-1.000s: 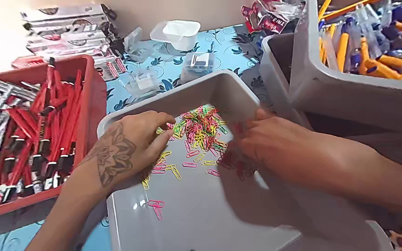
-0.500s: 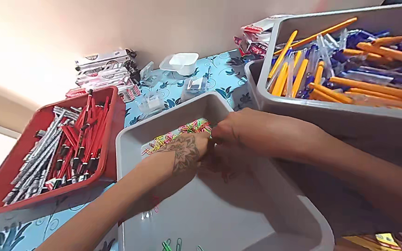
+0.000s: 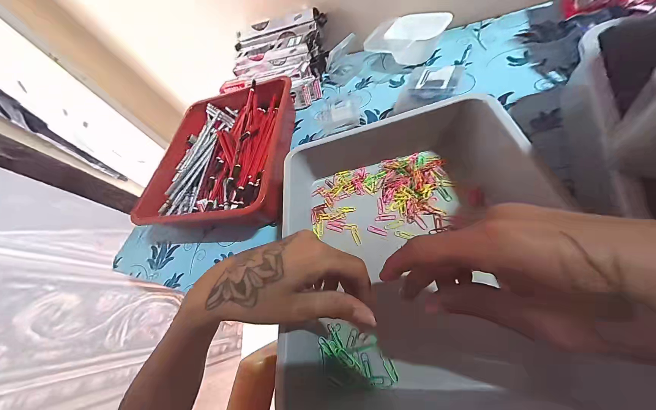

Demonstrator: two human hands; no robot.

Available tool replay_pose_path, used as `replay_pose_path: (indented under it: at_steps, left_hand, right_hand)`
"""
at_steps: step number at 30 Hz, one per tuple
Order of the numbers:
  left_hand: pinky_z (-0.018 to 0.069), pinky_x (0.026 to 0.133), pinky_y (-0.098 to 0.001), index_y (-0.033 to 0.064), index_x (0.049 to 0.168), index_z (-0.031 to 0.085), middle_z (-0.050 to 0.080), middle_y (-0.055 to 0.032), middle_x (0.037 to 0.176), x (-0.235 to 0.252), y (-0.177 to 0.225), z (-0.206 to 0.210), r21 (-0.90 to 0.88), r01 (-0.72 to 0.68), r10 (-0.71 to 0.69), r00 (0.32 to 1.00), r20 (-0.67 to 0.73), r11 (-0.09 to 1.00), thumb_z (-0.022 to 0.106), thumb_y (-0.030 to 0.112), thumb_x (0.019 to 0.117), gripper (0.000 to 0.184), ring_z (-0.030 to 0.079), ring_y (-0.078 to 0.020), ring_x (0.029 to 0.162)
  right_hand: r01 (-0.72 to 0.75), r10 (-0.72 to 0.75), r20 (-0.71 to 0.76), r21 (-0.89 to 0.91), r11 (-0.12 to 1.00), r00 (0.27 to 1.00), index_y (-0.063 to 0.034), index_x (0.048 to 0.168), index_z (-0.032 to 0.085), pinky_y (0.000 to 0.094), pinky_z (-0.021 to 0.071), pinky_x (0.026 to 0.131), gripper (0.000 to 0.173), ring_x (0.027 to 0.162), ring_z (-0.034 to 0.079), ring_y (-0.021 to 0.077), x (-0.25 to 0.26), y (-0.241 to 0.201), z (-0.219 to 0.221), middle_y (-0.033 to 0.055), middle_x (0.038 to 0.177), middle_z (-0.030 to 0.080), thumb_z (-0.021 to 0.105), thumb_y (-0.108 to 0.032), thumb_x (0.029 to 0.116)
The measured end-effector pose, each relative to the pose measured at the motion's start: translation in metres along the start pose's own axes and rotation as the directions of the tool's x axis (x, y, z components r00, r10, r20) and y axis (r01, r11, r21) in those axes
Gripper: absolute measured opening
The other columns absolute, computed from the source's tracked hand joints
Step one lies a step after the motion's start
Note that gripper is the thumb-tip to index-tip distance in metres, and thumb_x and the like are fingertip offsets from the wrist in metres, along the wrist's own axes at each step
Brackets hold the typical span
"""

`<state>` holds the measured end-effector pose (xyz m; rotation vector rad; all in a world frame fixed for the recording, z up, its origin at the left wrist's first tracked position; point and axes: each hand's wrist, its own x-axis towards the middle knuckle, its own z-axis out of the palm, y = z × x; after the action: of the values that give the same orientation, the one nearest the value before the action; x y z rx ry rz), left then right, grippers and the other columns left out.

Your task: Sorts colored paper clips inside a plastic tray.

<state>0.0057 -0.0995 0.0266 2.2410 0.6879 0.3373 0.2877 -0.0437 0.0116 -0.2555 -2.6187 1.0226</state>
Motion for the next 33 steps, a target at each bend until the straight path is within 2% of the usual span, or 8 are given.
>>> replay_pose_path:
  at_steps: [3,6,10,13,20,23,27,33]
  left_hand:
    - [0.0524,0.06,-0.0101,0.0079,0.092,0.072,0.067,0.0098,0.076,-0.02,-0.016,0.005,0.033,0.097,-0.082,0.947,-0.31,0.995,0.059,0.023,0.1029,0.023,0.062,0.0067,0.068]
    - [0.0509,0.059,-0.0097,0.0064,0.093,0.069,0.065,0.0091,0.076,-0.019,-0.032,0.021,0.098,0.15,-0.053,0.768,-0.639,0.984,0.061,0.017,0.1009,0.015,0.059,0.0064,0.065]
    - [0.0505,0.059,-0.0086,0.0074,0.093,0.069,0.065,0.0105,0.077,-0.013,-0.044,0.037,0.073,0.055,0.023,0.616,-0.788,0.996,0.062,0.017,0.1005,0.014,0.059,0.0083,0.066]
    - [0.0503,0.058,-0.008,0.0171,0.094,0.069,0.065,0.0162,0.079,-0.007,-0.05,0.042,0.019,-0.005,0.018,0.563,-0.826,1.0,0.062,0.026,0.1022,0.014,0.059,0.0098,0.066]
    - [0.0464,0.058,-0.007,0.012,0.092,0.07,0.064,0.0137,0.076,0.016,-0.062,0.023,0.058,-0.041,0.07,0.639,-0.766,0.998,0.065,0.02,0.0959,0.011,0.056,0.0099,0.065]
    - [0.0513,0.059,-0.01,0.0152,0.098,0.071,0.066,0.0151,0.08,0.018,-0.059,0.008,-0.028,0.01,-0.028,0.675,-0.737,1.0,0.065,0.021,0.0952,0.009,0.06,0.0072,0.066]
    - [0.0485,0.054,-0.0102,0.0137,0.1,0.07,0.065,0.0114,0.078,0.042,-0.058,-0.012,0.023,0.152,-0.096,0.726,-0.68,0.988,0.06,0.018,0.0983,0.011,0.058,0.0062,0.062]
    - [0.0543,0.069,-0.0324,0.0144,0.111,0.073,0.069,0.0016,0.09,0.071,-0.071,-0.01,0.459,0.032,0.074,0.974,-0.213,0.888,0.06,0.028,0.0948,0.025,0.066,-0.0111,0.079]
  right_hand:
    - [-0.016,0.012,-0.023,-0.178,0.984,1.0,-0.0263,0.12,0.067,0.0089,0.0533,0.068,0.024,0.081,0.063,-0.0115,-0.003,-0.001,0.003,-0.0191,0.095,0.07,0.051,-0.027,0.1017]
    - [-0.059,0.06,-0.007,-0.363,0.93,0.998,-0.0252,0.113,0.069,0.0144,0.0513,0.057,0.023,0.07,0.061,-0.007,-0.003,0.006,0.001,-0.017,0.083,0.066,0.052,-0.025,0.0973]
    - [-0.229,0.24,-0.057,-0.568,0.79,0.969,-0.0218,0.102,0.069,0.0266,0.0473,0.047,0.014,0.058,0.058,0.0055,-0.003,0.004,-0.011,-0.0101,0.07,0.058,0.058,-0.025,0.0938]
    - [-0.422,0.426,-0.141,-0.584,0.694,0.894,-0.0098,0.099,0.069,0.0369,0.0516,0.056,0.018,0.068,0.063,0.0187,0.001,0.0,-0.028,0.0031,0.082,0.062,0.076,-0.009,0.0825]
    - [-0.634,0.683,-0.156,-0.558,0.535,0.714,0.0004,0.126,0.064,0.049,0.0559,0.08,0.035,0.096,0.066,0.0353,0.01,0.028,-0.027,0.0213,0.115,0.062,0.073,-0.012,0.0944]
    - [-0.549,0.55,-0.165,-0.505,0.666,0.819,0.0013,0.112,0.067,0.0446,0.056,0.071,0.024,0.083,0.067,0.0298,0.006,0.034,-0.025,0.0171,0.098,0.065,0.075,-0.005,0.0896]
    - [-0.329,0.312,-0.105,-0.256,0.909,0.944,-0.0099,0.109,0.071,0.0178,0.0525,0.068,0.019,0.075,0.061,0.0011,0.005,0.03,-0.025,-0.0036,0.087,0.067,0.063,-0.009,0.0922]
    - [-0.446,0.413,-0.174,-0.437,0.781,0.894,-0.0095,0.106,0.071,0.0325,0.0528,0.061,0.021,0.072,0.063,0.0139,0.003,0.035,-0.03,0.0027,0.085,0.065,0.066,-0.005,0.0862]
